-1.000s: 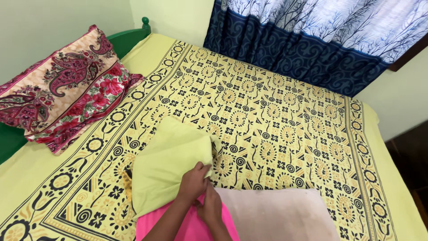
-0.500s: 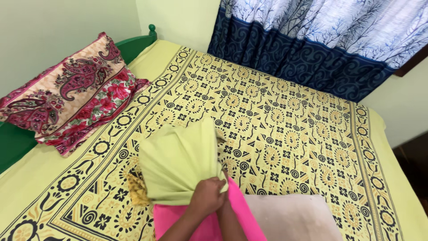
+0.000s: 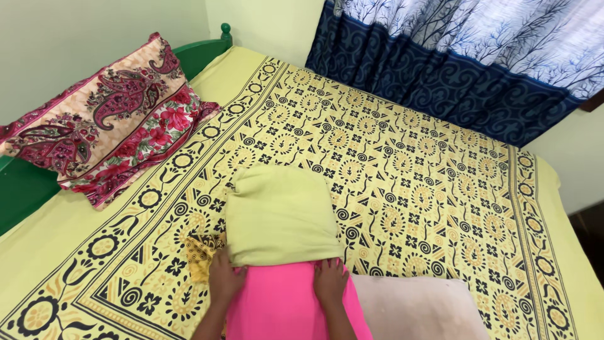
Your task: The person puts patterned and plain pillowcases onto pillows by hand on a bed and سپس places the pillows against the headboard.
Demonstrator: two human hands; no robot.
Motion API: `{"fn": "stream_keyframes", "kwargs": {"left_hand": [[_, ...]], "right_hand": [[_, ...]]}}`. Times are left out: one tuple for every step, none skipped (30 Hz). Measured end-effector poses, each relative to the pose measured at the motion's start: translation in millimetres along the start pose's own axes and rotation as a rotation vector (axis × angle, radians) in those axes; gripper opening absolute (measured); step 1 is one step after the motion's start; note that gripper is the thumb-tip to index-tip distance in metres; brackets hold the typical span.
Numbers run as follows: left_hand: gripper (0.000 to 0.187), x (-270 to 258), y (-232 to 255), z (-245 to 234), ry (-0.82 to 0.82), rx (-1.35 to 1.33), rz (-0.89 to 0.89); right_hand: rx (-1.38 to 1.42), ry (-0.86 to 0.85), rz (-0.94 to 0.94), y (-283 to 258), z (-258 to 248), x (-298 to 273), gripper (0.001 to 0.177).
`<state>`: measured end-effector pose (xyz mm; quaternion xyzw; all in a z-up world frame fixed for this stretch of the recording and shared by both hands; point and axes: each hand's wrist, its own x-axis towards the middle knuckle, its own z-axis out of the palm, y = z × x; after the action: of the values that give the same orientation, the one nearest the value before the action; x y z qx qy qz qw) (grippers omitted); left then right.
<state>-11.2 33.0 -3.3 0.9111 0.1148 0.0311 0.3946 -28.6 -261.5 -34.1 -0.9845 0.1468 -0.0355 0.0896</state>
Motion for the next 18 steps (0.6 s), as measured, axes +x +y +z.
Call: {"fn": "stream_keyframes", "kwargs": {"left_hand": [[0.086,6,-12,3,-0.05,-0.066,-0.126],[0.084,11,-24,8,-0.104,-0.113,-0.168],[0.083,15,-35,14,-0.159,-0.16,-0.21],[0.081,21,-44,21,-0.213,-0.208,-0.248],[0.078,25,-51,29,-0.19,-0.245,-0.233],[0.075,27,-56,36,-0.166,-0.282,-0.218],[0.072,29,-61,40,-0.142,-0.318,-0.203],[0.066,31,-63,43,-0.135,-0.327,-0.215],[0.061,32,-62,47,-0.129,-0.335,-0.227],[0.056,32,-60,50,-0.122,-0.342,-0.24],[0.052,30,-57,52,-0.132,-0.338,-0.227],[0.049,27,-54,52,-0.139,-0.334,-0.214],[0.045,25,-50,51,-0.147,-0.33,-0.2],[0.043,23,-45,49,-0.156,-0.332,-0.148],[0.041,21,-39,46,-0.166,-0.333,-0.095],[0.039,19,-32,43,-0.176,-0.334,-0.043],[0.04,15,-26,39,-0.185,-0.38,0.006],[0.042,11,-21,36,-0.193,-0.424,0.055]], "right_hand": [[-0.003,-0.02,0.027,-6,-7,-2,0.056],[0.046,0.066,-0.019,-16,-13,-3,0.051],[0.095,0.152,-0.063,-27,-20,-5,0.047],[0.144,0.243,-0.106,-39,-25,-8,0.043],[0.258,0.193,-0.109,-54,-28,-16,0.038],[0.37,0.141,-0.114,-71,-29,-23,0.035],[0.438,0.081,-0.203,-89,-29,-31,0.035],[0.503,0.02,-0.294,-105,-30,-40,0.036],[0.493,0.006,-0.373,-119,-32,-48,0.047],[0.484,-0.01,-0.451,-132,-35,-60,0.059],[0.432,-0.021,-0.437,-143,-40,-67,0.074],[0.381,-0.031,-0.423,-153,-45,-73,0.09],[0.33,-0.04,-0.41,-162,-50,-76,0.105],[0.301,-0.044,-0.36,-169,-54,-77,0.108],[0.272,-0.048,-0.31,-174,-57,-78,0.11],[0.243,-0.051,-0.259,-178,-57,-78,0.113],[0.234,-0.08,-0.261,-179,-57,-78,0.106],[0.226,-0.108,-0.265,-177,-55,-74,0.098]]}}
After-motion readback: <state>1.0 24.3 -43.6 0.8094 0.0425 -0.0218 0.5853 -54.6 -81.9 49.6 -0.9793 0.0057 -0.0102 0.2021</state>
